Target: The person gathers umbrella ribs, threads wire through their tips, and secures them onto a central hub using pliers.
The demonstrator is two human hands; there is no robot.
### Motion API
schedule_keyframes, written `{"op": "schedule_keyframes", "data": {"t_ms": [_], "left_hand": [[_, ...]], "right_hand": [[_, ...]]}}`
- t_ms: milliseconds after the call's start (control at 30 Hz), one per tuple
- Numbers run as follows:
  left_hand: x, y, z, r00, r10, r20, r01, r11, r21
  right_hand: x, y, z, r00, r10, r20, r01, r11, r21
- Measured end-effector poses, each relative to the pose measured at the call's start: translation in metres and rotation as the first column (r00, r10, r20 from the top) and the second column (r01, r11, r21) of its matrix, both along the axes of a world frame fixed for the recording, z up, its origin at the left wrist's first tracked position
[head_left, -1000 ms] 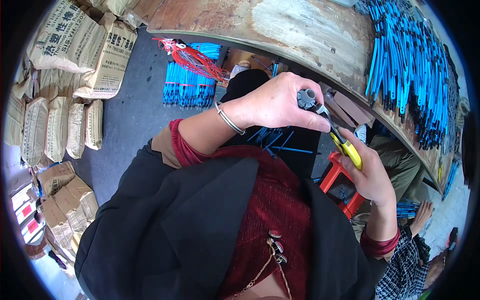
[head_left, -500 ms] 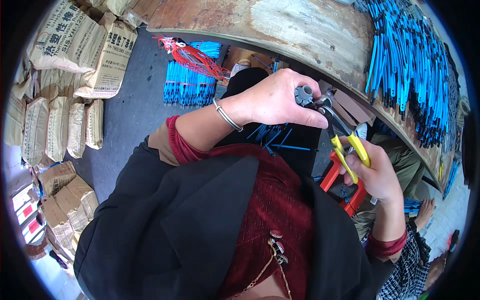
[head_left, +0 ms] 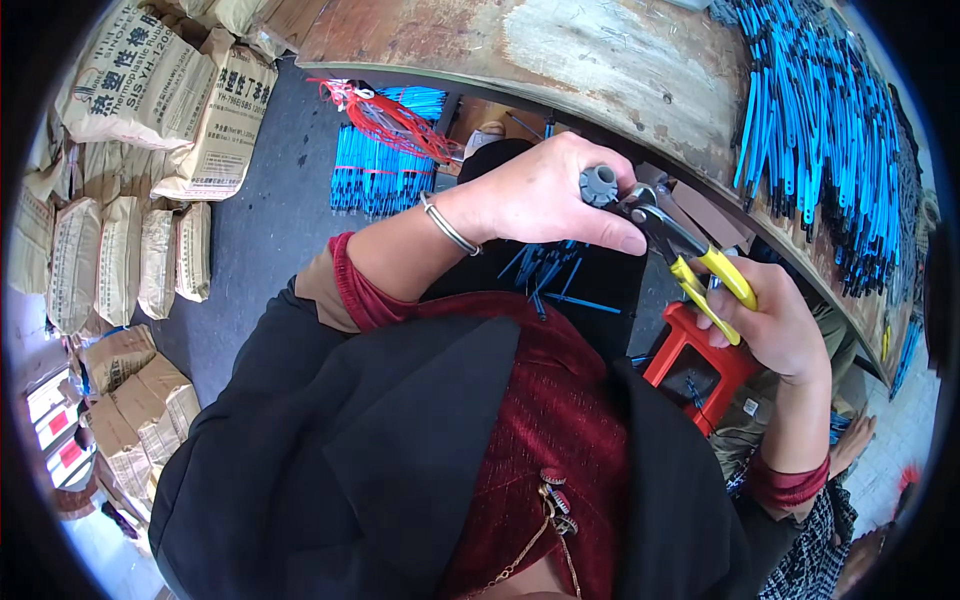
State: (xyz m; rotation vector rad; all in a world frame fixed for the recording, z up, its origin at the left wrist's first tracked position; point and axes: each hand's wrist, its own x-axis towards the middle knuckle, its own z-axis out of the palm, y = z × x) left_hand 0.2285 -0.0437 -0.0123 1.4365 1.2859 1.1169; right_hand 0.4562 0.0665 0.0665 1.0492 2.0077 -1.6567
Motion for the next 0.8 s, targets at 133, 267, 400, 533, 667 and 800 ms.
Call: {"op": "schedule_keyframes", "data": {"t_ms": [133,267,400,533,667,800], "left_hand": [[0.006,-0.001,0.002,0.998,0.068,-0.02,-0.068,0.998,-0.018],[0.003,0.002,-0.008,0.979,0.203,0.024,-0.201,0.978,-0.059],[-0.01,-0.001,-0.01,0.99,0.129,0.052,-0.129,0.992,-0.003],[-0.008,-0.002,-0.011,0.985,0.089,0.149,-0.089,0.996,-0.007],[-0.004,-0.002,-0.006,0.992,0.122,0.028,-0.122,0.993,0.005],[0.001,0.001,-0.008,0.979,0.205,0.003,-0.204,0.976,-0.079]], "right_hand": [[-0.015,-0.005,0.023,0.992,0.065,0.104,-0.072,0.995,0.071],[-0.021,-0.029,0.005,0.991,0.127,0.044,-0.135,0.933,0.334],[-0.015,-0.033,-0.021,0.996,-0.018,-0.083,0.032,0.984,0.174],[-0.008,-0.029,-0.022,0.989,-0.123,-0.087,0.123,0.992,-0.005],[-0.015,-0.029,-0.002,0.996,-0.084,-0.023,0.085,0.995,0.043],[-0.026,-0.043,-0.001,0.999,-0.024,0.025,0.019,0.98,0.197]]}}
